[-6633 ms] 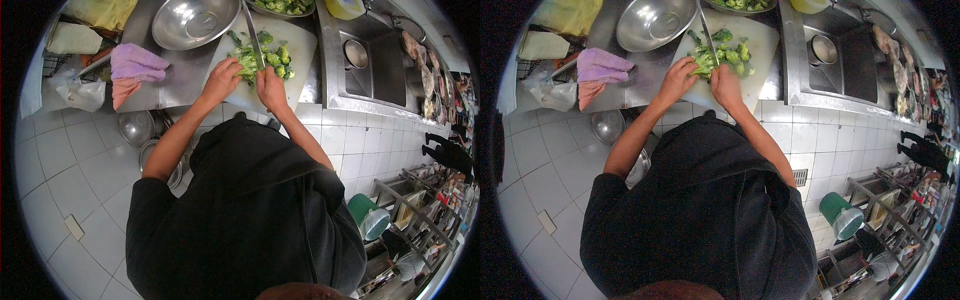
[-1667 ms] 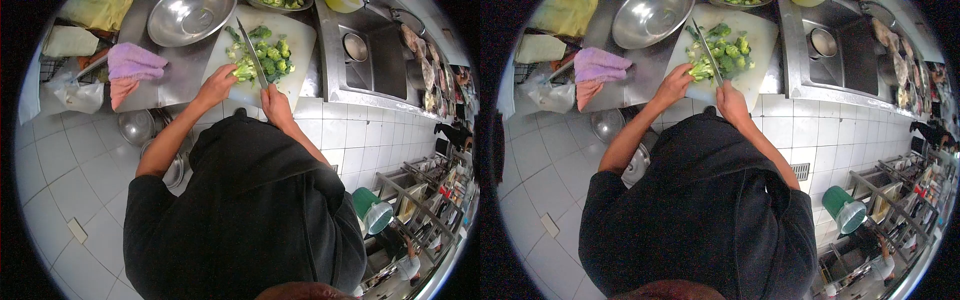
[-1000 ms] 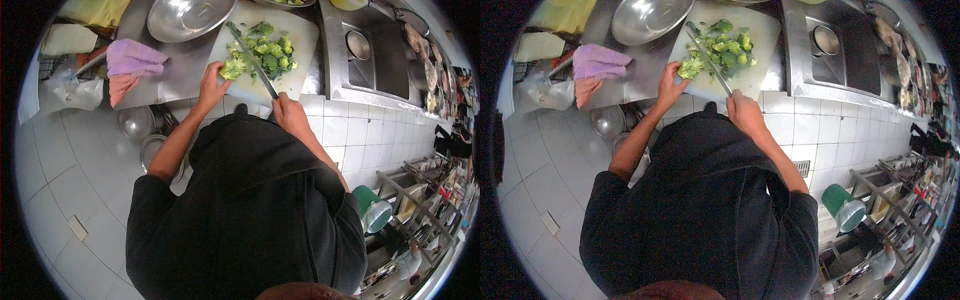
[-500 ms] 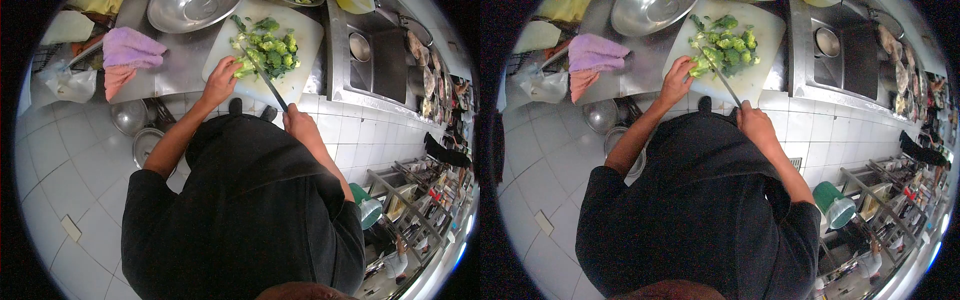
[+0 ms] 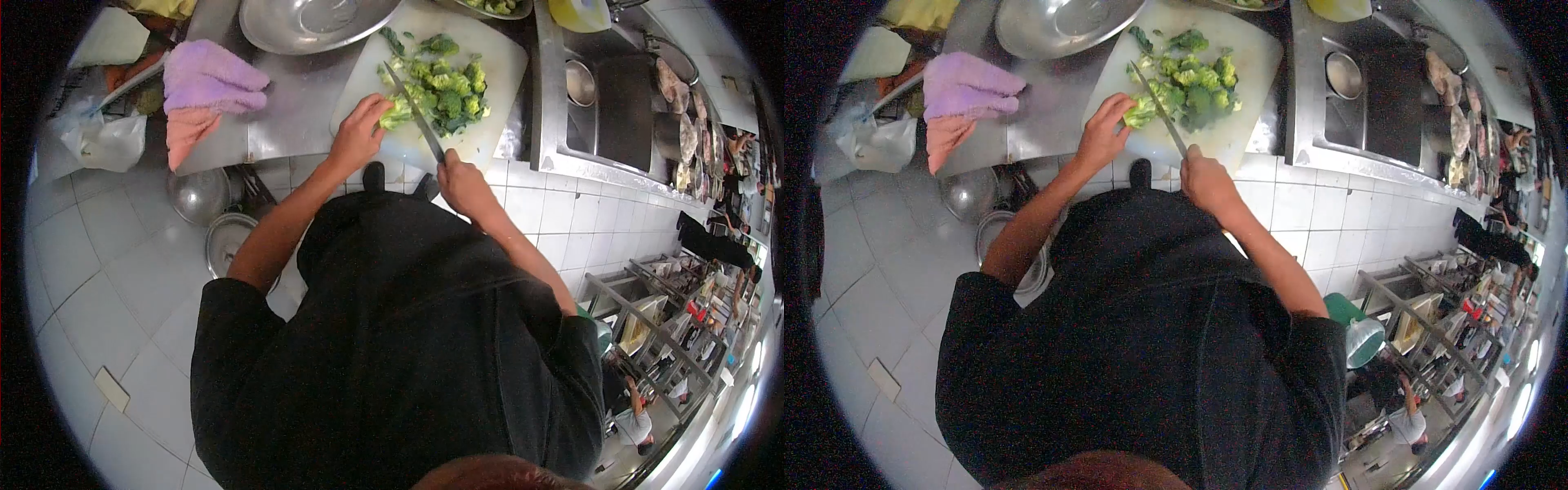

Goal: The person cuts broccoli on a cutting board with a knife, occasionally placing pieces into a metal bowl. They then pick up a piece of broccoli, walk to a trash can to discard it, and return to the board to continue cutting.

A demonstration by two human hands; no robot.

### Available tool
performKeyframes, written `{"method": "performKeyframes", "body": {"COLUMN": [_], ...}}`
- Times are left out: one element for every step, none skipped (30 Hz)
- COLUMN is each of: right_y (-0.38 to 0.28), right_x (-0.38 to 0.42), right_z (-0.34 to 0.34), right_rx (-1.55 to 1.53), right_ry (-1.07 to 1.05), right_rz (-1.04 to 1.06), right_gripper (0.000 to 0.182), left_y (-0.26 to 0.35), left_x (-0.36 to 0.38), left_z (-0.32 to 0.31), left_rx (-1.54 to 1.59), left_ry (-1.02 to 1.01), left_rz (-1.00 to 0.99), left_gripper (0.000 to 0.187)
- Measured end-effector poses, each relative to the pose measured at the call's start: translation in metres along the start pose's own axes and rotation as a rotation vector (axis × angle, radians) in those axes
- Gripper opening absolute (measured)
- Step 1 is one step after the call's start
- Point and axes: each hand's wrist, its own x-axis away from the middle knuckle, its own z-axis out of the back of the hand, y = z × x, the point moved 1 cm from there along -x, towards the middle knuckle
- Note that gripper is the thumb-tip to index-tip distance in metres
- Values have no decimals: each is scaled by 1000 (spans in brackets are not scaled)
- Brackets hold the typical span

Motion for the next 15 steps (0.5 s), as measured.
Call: {"method": "performKeyframes", "body": {"right_y": [1,2,3,4,5,4,10,21,16,13,13,13,14,14,12], "right_x": [-3,-1,-2,-2,-4,-8,-15,-30,-39,-43,-41,-33,-33,-34,-33], "right_z": [-6,-13,-16,-17,-17,-20,-33,-47,-49,-51,-52,-53,-54,-53,-51], "right_rx": [-11,-30,-45,-43,-42,-44,-29,-5,9,0,-5,-12,-1,5,7], "right_ry": [8,12,28,38,46,58,60,65,73,92,109,114,126,125,123], "right_rz": [-5,-16,-30,-23,-13,2,-4,-1,5,2,-8,-33,-16,-17,-20], "right_gripper": [20,20,20,20,20,20,20,20,20,21,21,22,23,23,23], "left_y": [-2,-4,-5,-5,-4,-7,-8,-8,-5,-3,-3,-4,-6,-9,-18], "left_x": [2,8,8,6,7,7,11,10,10,11,8,8,10,10,14], "left_z": [0,1,1,1,1,2,2,0,1,2,1,0,1,5,5], "left_rx": [12,24,22,26,29,16,6,-5,-3,-4,3,3,2,-4,208], "left_ry": [6,2,-7,-14,-21,-42,-67,-80,-70,-56,-44,-27,-10,12,60], "left_rz": [12,28,26,22,20,-1,-23,-48,-32,-16,1,1,8,12,122], "left_gripper": [51,50,50,50,49,49,49,48,49,49,50,50,51,52,54]}}
